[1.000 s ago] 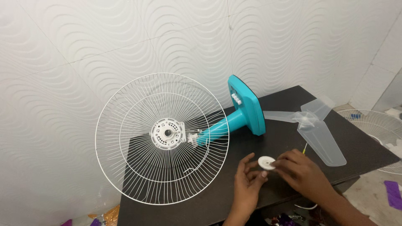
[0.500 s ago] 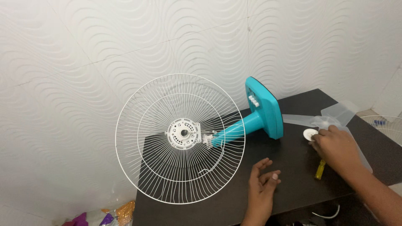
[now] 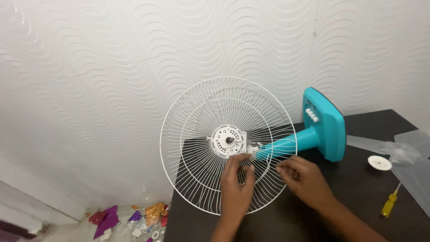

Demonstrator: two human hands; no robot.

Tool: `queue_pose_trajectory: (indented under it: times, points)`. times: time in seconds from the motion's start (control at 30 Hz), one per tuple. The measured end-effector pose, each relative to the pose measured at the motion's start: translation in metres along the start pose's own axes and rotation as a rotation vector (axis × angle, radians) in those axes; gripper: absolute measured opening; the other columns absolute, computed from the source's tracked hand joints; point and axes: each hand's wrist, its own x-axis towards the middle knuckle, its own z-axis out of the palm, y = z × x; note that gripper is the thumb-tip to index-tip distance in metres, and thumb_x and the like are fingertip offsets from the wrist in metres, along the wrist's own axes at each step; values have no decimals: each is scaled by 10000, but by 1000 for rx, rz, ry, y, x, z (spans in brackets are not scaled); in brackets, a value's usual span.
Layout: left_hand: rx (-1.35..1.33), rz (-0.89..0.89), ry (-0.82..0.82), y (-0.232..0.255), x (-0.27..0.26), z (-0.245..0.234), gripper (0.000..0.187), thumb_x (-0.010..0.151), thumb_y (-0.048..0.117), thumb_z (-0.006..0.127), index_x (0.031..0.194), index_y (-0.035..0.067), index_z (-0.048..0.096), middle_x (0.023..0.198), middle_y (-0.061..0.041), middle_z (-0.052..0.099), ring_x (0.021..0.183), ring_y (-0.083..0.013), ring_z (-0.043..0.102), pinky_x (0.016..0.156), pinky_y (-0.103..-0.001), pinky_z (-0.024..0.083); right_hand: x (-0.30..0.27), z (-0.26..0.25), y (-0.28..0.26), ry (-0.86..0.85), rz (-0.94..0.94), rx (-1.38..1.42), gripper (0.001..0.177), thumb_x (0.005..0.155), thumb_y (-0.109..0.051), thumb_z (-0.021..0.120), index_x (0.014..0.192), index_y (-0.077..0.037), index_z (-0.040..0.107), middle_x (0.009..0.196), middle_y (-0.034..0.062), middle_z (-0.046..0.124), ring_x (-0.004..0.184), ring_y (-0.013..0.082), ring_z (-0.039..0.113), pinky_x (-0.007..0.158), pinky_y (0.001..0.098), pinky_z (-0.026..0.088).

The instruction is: The person removes the front grill, fan blade, and motor housing from a teal table fan. They then detach the fan head from the stand using a screwdriver, leaving the components separated on the table.

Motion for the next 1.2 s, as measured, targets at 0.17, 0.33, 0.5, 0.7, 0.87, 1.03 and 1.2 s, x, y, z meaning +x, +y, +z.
queue_pose_trajectory:
  times: [0.17, 0.33, 0.5, 0.7, 0.87, 1.03, 1.2]
  points:
    - [493, 224, 46, -35, 58, -39, 540, 829, 181, 736, 1315, -7, 597, 1400, -172, 549, 1379, -365, 416, 1109, -539, 348, 16, 59, -13, -69, -168, 109, 196, 861, -124, 717, 1036, -35, 727, 915, 55, 701, 761, 112, 689, 687, 274, 577]
    - [701, 252, -89, -61, 77, -40, 546, 862, 280, 738, 1349, 68, 611, 1572, -132, 418, 1496, -374, 253, 1151, -578, 237, 13, 86, -12, -119, -137, 73, 287, 872, -137, 682, 1143, -44, 672, 881, 85, 622, 760, 171, 620, 697, 333, 550]
    - [681, 239, -42, -69, 73, -38, 486, 859, 258, 735, 1315, 113, 645, 1550, -107, 474, 1503, -343, 309, 1161, -549, 274, 1, 92, -4, -82, -346, -244, 186, 890, -198, 658, 1003, -50, 653, 924, 62, 625, 849, 206, 602, 764, 379, 510]
    - [780, 278, -88, -64, 83, -43, 595, 687, 302, 848, 1226, 118, 677, 1410, -79, 566, 1416, -335, 400, 1093, -556, 329, 0, 95, 0, -109, -317, -259, 125, 881, -182, 647, 940, -72, 643, 944, 55, 609, 897, 200, 579, 809, 371, 502]
    - [727, 278, -180, -61, 95, -54, 656, 593, 362, 894, 1172, 124, 699, 1331, -28, 601, 1324, -288, 457, 1026, -516, 356, -1, 92, -7, -183, -191, -279, 177, 880, -251, 681, 977, -104, 657, 926, 42, 603, 861, 188, 586, 769, 354, 510]
    - [678, 220, -262, -60, 103, -65, 652, 537, 368, 917, 1120, 150, 724, 1280, 9, 609, 1267, -238, 481, 1012, -472, 357, 15, 89, -20, -163, 16, -104, 255, 869, -335, 724, 945, -96, 678, 881, 48, 614, 808, 190, 615, 737, 362, 530]
    - [630, 213, -365, -56, 112, -73, 649, 576, 301, 923, 1184, 190, 725, 1281, 18, 592, 1263, -222, 468, 1050, -462, 332, 50, 87, -27, 137, -376, -272, 445, 869, -371, 736, 1202, -93, 639, 1131, 106, 591, 1086, 270, 573, 973, 459, 471]
